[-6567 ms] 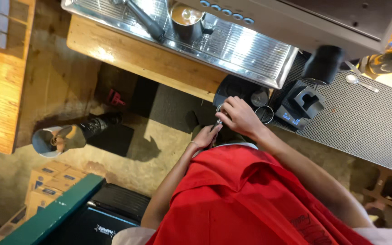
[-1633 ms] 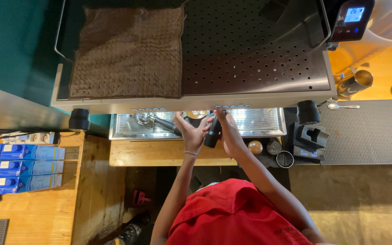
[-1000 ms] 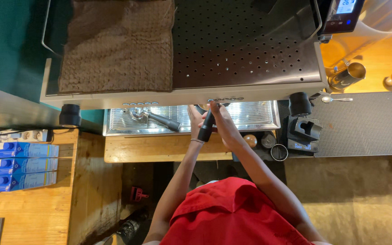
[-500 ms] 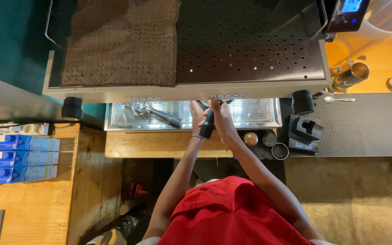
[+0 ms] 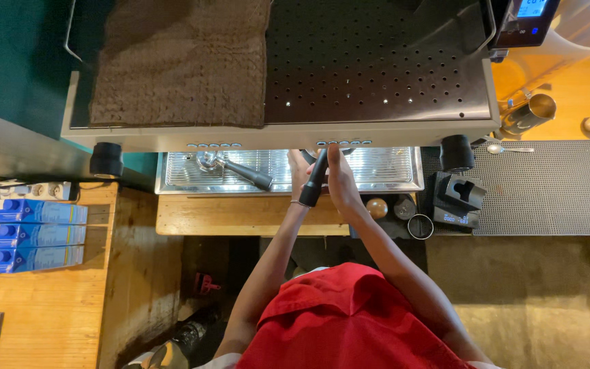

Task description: The person prepares coffee grounds in a portafilter, levels them with a spoon, and tamps the grounds using a tamper. They then place the portafilter into an espresso machine and operate the controls to brew coffee into a cup.

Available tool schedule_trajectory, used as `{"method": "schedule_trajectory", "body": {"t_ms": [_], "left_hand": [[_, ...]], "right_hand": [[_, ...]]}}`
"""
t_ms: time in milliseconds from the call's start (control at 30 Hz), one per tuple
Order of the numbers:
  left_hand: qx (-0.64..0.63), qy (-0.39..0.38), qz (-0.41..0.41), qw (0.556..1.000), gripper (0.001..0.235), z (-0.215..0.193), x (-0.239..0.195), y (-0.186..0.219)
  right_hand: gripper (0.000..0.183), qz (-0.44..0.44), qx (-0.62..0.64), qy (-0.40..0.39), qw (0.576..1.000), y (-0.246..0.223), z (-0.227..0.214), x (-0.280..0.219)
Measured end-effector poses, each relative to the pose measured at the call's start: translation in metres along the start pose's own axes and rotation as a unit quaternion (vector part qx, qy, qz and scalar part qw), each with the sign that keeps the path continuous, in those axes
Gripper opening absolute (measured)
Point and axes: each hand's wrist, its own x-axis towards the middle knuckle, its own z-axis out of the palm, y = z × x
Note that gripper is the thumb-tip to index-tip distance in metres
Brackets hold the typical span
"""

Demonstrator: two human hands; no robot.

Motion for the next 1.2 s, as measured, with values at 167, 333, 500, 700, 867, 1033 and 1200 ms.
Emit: {"method": "schedule_trajectory", "body": {"t_ms": [167,333,500,700,867,1033,1200], "left_hand": [[-0.036,0.032,-0.054,0.997,0.032,0.037,0.01,-0.05],[-0.255,0.053,-0.251,0.932,0.042,0.032,0.01,-0.012],[-0.307,0.045,-0.203,0.929,0.074,0.068,0.03,-0.107],[-0.079,0.071,-0.055,0.993,0.098,0.075,0.013,-0.06],[-0.061,0.05,-0.083,0.993,0.09,0.036,-0.001,0.004],[-0.048,0.045,-0.074,0.995,0.097,0.027,0.0,0.014],[-0.054,0.052,-0.019,0.997,0.098,0.033,0.003,-0.008]], "right_hand": [[0.095,0.004,-0.011,-0.006,1.0,0.031,-0.016,0.027],[0.083,-0.013,0.014,-0.056,0.998,0.051,-0.032,0.038],[0.076,-0.008,0.073,-0.077,0.994,0.049,-0.037,0.026],[0.075,-0.011,0.091,-0.083,0.992,0.069,-0.053,0.024],[0.068,0.0,0.112,-0.073,0.991,0.093,-0.068,0.024],[0.067,0.008,0.117,-0.069,0.991,0.101,-0.073,0.024],[0.068,0.024,0.11,-0.071,0.991,0.107,-0.072,0.022]]}}
